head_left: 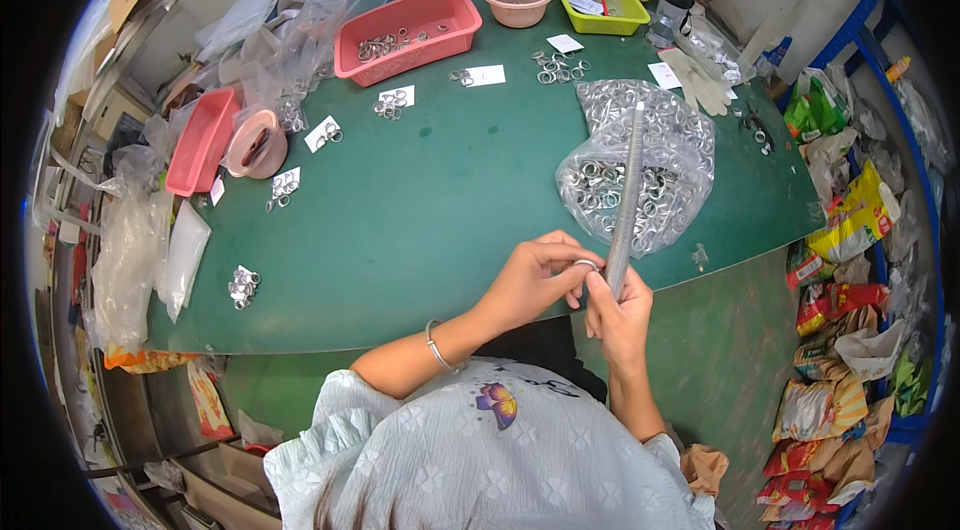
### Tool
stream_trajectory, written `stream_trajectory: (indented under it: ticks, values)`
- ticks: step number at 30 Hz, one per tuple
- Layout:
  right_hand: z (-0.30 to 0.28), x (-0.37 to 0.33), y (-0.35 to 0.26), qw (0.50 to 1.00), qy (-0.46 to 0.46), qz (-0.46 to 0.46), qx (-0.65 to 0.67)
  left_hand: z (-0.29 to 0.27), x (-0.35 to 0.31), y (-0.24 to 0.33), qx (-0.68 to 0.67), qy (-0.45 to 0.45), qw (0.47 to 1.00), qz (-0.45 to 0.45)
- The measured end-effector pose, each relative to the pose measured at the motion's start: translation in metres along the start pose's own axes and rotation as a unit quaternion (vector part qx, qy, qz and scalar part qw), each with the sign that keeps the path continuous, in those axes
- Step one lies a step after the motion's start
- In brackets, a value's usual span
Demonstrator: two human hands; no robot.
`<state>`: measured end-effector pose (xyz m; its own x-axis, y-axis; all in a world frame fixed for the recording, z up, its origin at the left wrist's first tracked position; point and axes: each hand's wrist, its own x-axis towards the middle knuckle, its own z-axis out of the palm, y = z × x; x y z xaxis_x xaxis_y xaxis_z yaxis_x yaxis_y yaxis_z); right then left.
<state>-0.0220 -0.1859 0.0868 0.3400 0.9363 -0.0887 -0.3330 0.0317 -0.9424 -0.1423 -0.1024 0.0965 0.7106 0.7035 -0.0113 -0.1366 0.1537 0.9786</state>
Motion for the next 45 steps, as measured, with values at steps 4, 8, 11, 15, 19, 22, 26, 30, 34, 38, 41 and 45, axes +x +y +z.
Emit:
stream_trajectory:
  ticks: [4, 8, 11, 15, 19, 22, 26, 30, 34, 38, 41, 45]
  values:
    - [0.003, -0.003, -0.007, 0.997, -0.039, 0.029, 0.062, -0.008, -0.010, 0.011, -0.108, -0.054, 0.992, -0.021]
    - [0.004, -0.008, -0.007, 0.988, -0.054, 0.081, 0.122, -0.019, -0.013, 0.003, -0.125, -0.108, 0.986, 0.025]
    - [0.011, -0.009, -0.010, 0.989, -0.065, 0.082, 0.107, -0.024, -0.012, -0.010, -0.111, -0.075, 0.986, 0.099]
    - [0.003, -0.015, -0.017, 0.998, -0.063, 0.023, -0.007, -0.031, -0.021, 0.008, -0.128, 0.029, 0.989, 0.063]
    - [-0.021, -0.027, -0.023, 0.982, -0.076, 0.004, -0.173, -0.048, -0.027, 0.025, -0.127, 0.075, 0.986, 0.084]
    - [-0.032, -0.032, -0.035, 0.951, -0.109, -0.027, -0.289, -0.058, -0.030, 0.025, -0.132, 0.113, 0.976, 0.130]
    - [-0.029, -0.035, -0.053, 0.921, -0.129, -0.036, -0.365, -0.065, -0.031, 0.032, -0.106, 0.106, 0.981, 0.125]
    - [-0.026, -0.034, -0.062, 0.903, -0.145, -0.069, -0.399, -0.064, -0.031, 0.031, -0.082, 0.052, 0.987, 0.131]
    - [-0.001, -0.030, -0.067, 0.890, -0.162, -0.090, -0.417, -0.044, -0.033, 0.029, 0.036, -0.060, 0.995, 0.068]
    - [0.006, -0.027, -0.059, 0.878, -0.152, -0.123, -0.437, -0.038, -0.034, 0.019, -0.026, -0.037, 0.997, 0.064]
    - [0.005, -0.029, -0.055, 0.873, -0.145, -0.134, -0.446, -0.041, -0.033, 0.019, -0.015, -0.046, 0.997, 0.060]
    - [0.007, -0.030, -0.055, 0.871, -0.136, -0.143, -0.450, -0.040, -0.031, 0.019, -0.033, -0.038, 0.997, 0.060]
